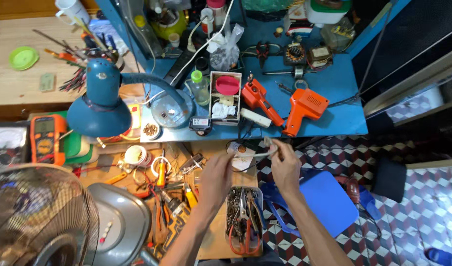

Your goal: The person assembles a table fan by attaching the front grille, inserting the fan blade, and securing the rear grille. They then plug in the fan and test its operation by turning it on and adjusting the speed settings.

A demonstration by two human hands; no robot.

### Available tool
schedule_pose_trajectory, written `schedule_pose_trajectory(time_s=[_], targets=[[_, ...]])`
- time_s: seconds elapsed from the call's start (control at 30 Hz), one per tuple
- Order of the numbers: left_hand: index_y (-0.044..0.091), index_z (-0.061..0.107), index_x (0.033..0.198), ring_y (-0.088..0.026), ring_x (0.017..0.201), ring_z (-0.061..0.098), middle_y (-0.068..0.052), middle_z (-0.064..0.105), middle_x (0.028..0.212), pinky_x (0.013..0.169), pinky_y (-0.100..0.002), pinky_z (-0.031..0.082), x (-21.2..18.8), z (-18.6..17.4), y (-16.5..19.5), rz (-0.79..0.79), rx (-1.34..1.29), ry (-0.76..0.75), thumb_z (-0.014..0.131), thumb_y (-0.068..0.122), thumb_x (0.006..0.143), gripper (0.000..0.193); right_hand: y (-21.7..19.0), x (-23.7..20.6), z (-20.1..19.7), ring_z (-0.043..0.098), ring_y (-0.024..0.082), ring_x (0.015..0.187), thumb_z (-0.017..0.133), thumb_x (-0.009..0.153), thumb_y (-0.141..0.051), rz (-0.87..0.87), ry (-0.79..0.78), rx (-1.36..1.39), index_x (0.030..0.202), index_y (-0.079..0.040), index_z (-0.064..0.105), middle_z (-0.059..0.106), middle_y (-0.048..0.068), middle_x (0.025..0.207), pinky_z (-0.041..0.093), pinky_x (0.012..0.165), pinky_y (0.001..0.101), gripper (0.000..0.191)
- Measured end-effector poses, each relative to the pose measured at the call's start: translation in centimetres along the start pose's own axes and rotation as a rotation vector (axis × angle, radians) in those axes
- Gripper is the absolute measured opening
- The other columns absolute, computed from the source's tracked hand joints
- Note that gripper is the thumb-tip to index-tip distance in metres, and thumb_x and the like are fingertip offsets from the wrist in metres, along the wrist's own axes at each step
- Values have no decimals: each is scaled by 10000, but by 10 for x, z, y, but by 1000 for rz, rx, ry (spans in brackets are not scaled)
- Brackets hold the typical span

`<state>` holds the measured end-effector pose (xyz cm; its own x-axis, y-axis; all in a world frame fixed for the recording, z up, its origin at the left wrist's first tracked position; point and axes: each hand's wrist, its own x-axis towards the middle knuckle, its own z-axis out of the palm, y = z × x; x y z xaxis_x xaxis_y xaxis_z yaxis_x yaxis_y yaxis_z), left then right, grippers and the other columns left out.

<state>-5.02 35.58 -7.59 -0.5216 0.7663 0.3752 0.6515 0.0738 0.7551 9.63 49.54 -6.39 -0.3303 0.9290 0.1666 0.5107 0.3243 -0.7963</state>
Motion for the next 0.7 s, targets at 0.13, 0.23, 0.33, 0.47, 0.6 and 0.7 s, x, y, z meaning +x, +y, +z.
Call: schedule_pose_trajectory(time_s=[0.13, 0.23, 0.33, 0.47, 0.6, 0.7], targets=[[2, 631, 1236, -337, 1189, 607, -168, 656, 1279, 995, -418, 501, 87, 39, -4, 387, 160, -154, 618, -2, 832, 404, -13, -28, -13, 663, 151, 839, 613, 1017, -176, -122, 61, -102, 1183, -25, 719, 705, 106, 950, 517, 717, 308, 248], [10, 611, 1261, -328, 1227, 581, -161, 635, 1303, 1022, -414, 475, 121, 56, -4, 445, 183, -249, 621, 20, 855, 406, -20, -36, -25, 626, 184, 709, 644, 1005, -186, 119, 84, -77, 1174, -55, 740, 679, 105, 860, 501, 635, 327, 235], [31, 606, 1282, -315, 1273, 549, -150, 626, 1334, 1043, -406, 442, 139, 74, -1, 558, 339, -225, 635, 66, 834, 450, -18, -39, -36, 666, 159, 743, 651, 995, -171, 111, 166, -73, 1142, -54, 740, 699, 85, 882, 519, 644, 312, 208], [42, 621, 1266, -290, 1275, 514, -121, 641, 1240, 1061, -417, 364, 174, 101, -1, 786, 821, -380, 642, 205, 814, 482, -2, -34, -41, 664, 157, 787, 643, 1004, -201, 32, 272, -108, 1087, -31, 721, 686, 90, 930, 514, 672, 305, 205], [117, 701, 1147, -281, 1268, 521, -70, 649, 1147, 1131, -468, 307, 217, 128, -10, 849, 1017, -707, 618, 215, 935, 248, 21, 8, -42, 614, 196, 820, 579, 1058, -183, 47, 322, -51, 1056, 19, 668, 640, 124, 971, 493, 733, 334, 221], [168, 707, 1133, -248, 1157, 542, -33, 639, 1062, 1112, -487, 310, 231, 152, -21, 872, 1077, -705, 633, 221, 853, 294, 36, 46, -41, 567, 208, 739, 527, 1044, -213, 434, 211, 183, 1140, -27, 667, 645, 104, 886, 471, 671, 366, 252]])
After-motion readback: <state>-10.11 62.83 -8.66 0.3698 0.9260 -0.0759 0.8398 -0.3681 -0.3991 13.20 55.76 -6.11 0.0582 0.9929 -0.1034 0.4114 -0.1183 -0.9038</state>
